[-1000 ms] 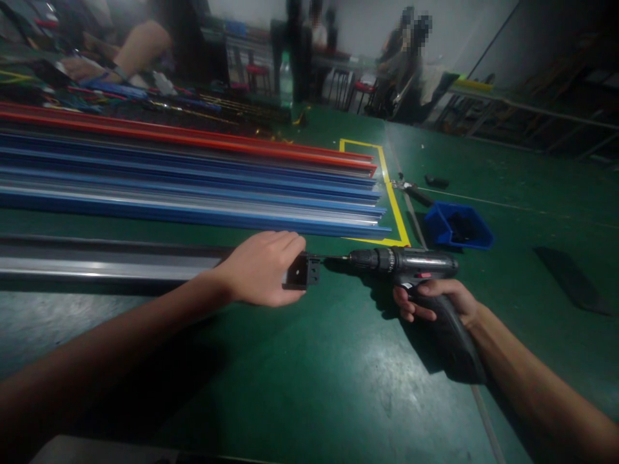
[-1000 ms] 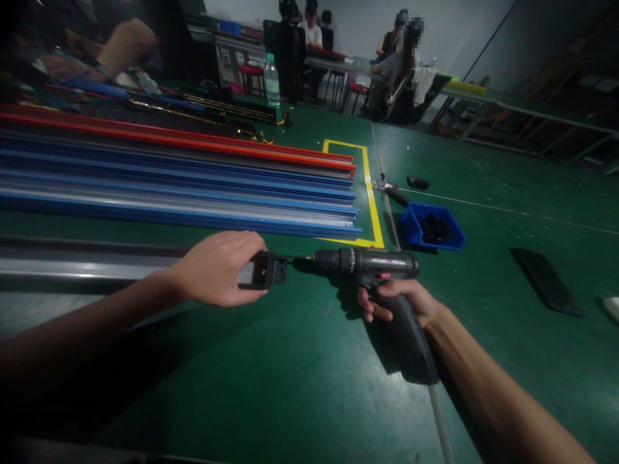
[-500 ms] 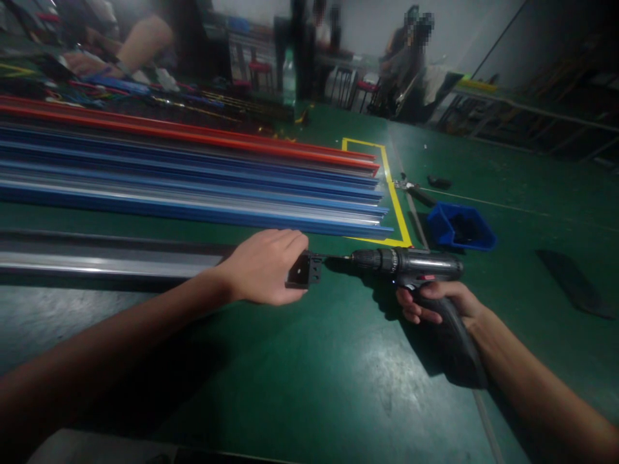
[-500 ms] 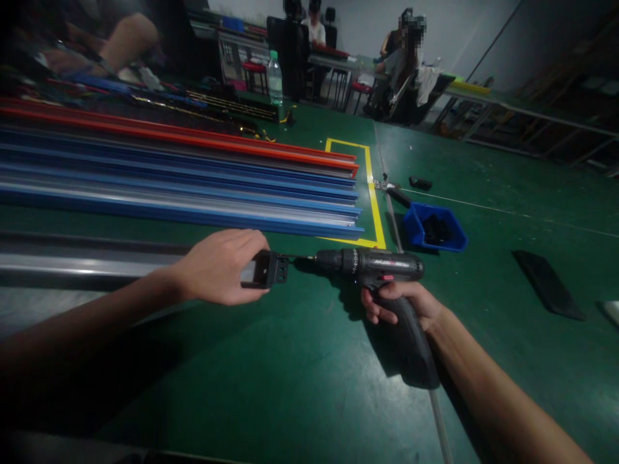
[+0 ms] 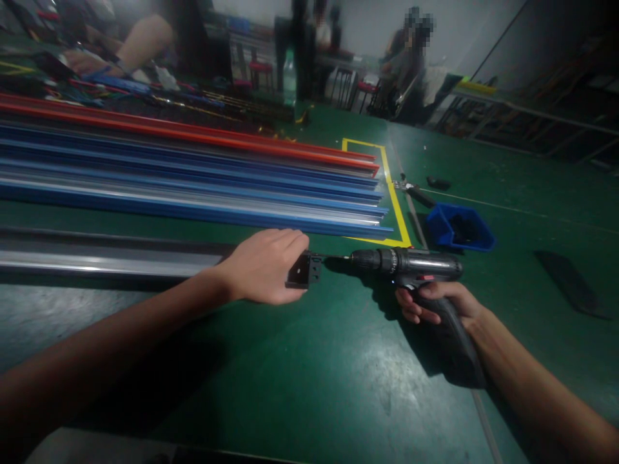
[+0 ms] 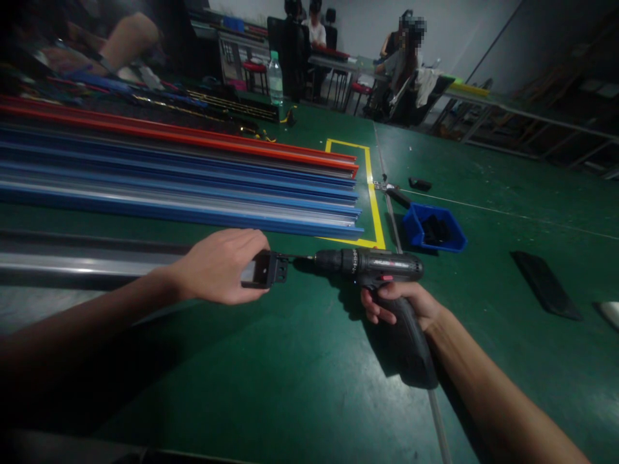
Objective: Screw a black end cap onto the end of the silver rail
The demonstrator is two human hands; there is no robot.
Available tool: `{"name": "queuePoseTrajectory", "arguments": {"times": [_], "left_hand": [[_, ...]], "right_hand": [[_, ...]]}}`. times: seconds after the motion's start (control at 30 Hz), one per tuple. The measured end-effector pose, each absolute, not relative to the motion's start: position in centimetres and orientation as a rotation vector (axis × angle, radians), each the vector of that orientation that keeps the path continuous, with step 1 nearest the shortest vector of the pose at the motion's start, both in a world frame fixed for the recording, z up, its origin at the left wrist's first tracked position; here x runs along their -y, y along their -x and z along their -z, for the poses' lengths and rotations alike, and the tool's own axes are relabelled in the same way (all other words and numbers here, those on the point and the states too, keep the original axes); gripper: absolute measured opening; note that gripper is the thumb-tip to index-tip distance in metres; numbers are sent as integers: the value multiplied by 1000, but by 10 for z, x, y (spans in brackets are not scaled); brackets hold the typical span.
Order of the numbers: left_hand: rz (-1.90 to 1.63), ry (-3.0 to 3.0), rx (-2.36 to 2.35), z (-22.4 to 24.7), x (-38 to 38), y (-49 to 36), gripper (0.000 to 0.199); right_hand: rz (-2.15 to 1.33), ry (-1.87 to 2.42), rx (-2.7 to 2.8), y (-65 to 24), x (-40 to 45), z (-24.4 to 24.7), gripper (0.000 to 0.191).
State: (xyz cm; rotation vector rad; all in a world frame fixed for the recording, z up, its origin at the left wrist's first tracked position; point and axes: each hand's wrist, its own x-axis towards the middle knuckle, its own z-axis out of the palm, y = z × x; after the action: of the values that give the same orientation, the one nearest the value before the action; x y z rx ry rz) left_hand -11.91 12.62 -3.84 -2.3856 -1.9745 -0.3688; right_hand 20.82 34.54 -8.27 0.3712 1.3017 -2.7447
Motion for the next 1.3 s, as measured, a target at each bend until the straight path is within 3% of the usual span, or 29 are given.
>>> {"name": "queuePoseTrajectory", "arguments": {"times": [1.3], "left_hand": [[403, 2380, 1995, 39, -126, 120, 37]], "right_hand": [[2712, -367, -1286, -207, -348, 82, 30]]}}
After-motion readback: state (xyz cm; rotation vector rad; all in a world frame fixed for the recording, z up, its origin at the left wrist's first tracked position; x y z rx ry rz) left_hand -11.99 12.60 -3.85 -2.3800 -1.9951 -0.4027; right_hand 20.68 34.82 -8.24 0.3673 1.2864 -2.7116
